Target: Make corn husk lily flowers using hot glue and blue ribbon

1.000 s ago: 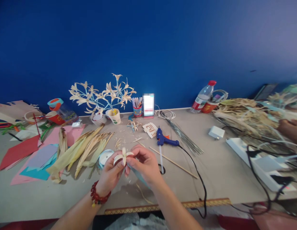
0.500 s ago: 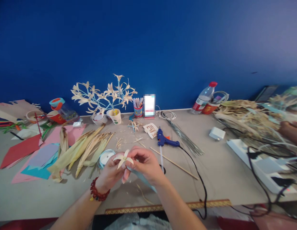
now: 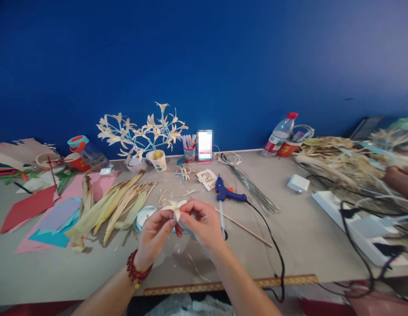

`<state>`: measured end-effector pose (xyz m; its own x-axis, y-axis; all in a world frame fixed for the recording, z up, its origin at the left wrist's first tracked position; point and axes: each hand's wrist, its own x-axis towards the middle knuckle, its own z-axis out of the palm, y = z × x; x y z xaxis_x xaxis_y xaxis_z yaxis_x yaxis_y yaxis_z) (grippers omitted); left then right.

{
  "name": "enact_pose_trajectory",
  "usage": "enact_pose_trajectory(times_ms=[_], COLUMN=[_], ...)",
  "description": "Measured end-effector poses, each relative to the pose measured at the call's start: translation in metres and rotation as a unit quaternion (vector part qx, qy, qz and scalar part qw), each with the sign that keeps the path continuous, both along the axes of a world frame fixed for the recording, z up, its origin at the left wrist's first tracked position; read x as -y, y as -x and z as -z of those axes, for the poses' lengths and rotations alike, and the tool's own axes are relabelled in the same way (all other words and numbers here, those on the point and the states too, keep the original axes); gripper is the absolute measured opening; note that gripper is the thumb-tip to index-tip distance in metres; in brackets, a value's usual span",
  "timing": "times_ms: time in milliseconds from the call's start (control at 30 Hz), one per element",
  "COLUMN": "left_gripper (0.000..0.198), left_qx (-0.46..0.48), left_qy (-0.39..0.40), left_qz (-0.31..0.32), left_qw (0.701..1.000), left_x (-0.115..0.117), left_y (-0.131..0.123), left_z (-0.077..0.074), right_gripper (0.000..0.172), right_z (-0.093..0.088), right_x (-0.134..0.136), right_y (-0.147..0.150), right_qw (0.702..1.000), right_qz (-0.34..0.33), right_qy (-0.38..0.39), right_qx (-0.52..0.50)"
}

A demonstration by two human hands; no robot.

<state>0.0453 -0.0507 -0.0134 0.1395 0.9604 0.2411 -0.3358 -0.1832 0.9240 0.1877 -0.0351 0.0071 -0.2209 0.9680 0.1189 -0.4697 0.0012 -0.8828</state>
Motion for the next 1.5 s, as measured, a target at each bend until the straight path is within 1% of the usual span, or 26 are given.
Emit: enact_pose_trajectory(times_ms=[67, 167, 333, 500, 600, 667, 700, 767, 867, 967, 1000, 1067, 1167, 1233, 1333, 1400, 1433, 1500], left_gripper=[0.011, 0.013, 0.015, 0.018, 0.017, 0.017, 0.017, 0.017, 0.018, 0.012, 0.011, 0.012, 0.013, 0.012, 0.016, 0.018, 0.019, 0.021], left_qx=[0.012, 0.048, 0.119, 0.162, 0.186, 0.194, 0.193, 0.180, 0.115, 0.025, 0.003, -0.012, 0.036, 0.088, 0.151, 0.177, 0.186, 0.202], left_qy=[0.011, 0.051, 0.103, 0.134, 0.148, 0.156, 0.159, 0.156, 0.113, 0.057, 0.045, 0.036, 0.066, 0.102, 0.154, 0.170, 0.171, 0.167], left_qz=[0.011, 0.039, 0.078, 0.127, 0.177, 0.196, 0.191, 0.151, 0.046, -0.045, -0.061, -0.064, -0.031, -0.004, 0.049, 0.085, 0.100, 0.119], left_qw=[1.000, 0.997, 0.984, 0.969, 0.955, 0.949, 0.949, 0.960, 0.986, 0.997, 0.997, 0.997, 0.997, 0.991, 0.975, 0.966, 0.962, 0.958], left_x=[0.000, 0.000, -0.002, -0.004, -0.005, -0.005, -0.005, -0.005, -0.005, -0.003, -0.003, -0.002, -0.003, -0.004, -0.007, -0.009, -0.010, -0.012], left_y=[0.000, 0.000, 0.001, 0.001, 0.003, 0.004, 0.004, 0.002, 0.000, -0.001, -0.001, -0.001, -0.001, -0.002, -0.001, 0.000, 0.001, 0.002], left_z=[0.001, 0.004, 0.006, 0.007, 0.010, 0.011, 0.011, 0.009, 0.003, -0.002, -0.003, -0.002, 0.001, 0.003, 0.006, 0.008, 0.009, 0.012], right_gripper=[0.017, 0.017, 0.017, 0.016, 0.016, 0.017, 0.018, 0.019, 0.016, 0.015, 0.015, 0.016, 0.017, 0.016, 0.015, 0.015, 0.016, 0.019], right_z=[-0.003, -0.009, -0.017, -0.016, -0.014, -0.013, -0.013, -0.012, -0.011, -0.012, -0.012, -0.013, -0.013, -0.013, -0.012, -0.013, -0.014, -0.016], right_x=[0.000, -0.002, -0.006, -0.009, -0.009, -0.009, -0.010, -0.010, -0.011, -0.012, -0.012, -0.011, -0.010, -0.010, -0.012, -0.015, -0.017, -0.021], right_y=[-0.002, -0.005, -0.009, -0.009, -0.006, -0.005, -0.005, -0.005, -0.008, -0.010, -0.010, -0.009, -0.006, -0.004, -0.004, -0.004, -0.004, -0.005], right_qw=[1.000, 0.998, 0.994, 0.994, 0.996, 0.996, 0.996, 0.995, 0.986, 0.958, 0.949, 0.939, 0.940, 0.948, 0.970, 0.978, 0.978, 0.973], right_qz=[-0.015, -0.042, -0.076, -0.043, -0.053, -0.067, -0.069, -0.061, -0.017, 0.044, 0.060, 0.080, 0.082, 0.064, -0.006, -0.051, -0.058, -0.042], right_qy=[-0.004, -0.026, -0.044, -0.053, -0.028, -0.005, -0.002, -0.019, -0.087, -0.152, -0.164, -0.176, -0.175, -0.167, -0.131, -0.110, -0.110, -0.128], right_qx=[0.017, 0.038, 0.057, 0.087, 0.070, 0.056, 0.058, 0.073, 0.140, 0.238, 0.261, 0.285, 0.280, 0.265, 0.205, 0.168, 0.165, 0.185])
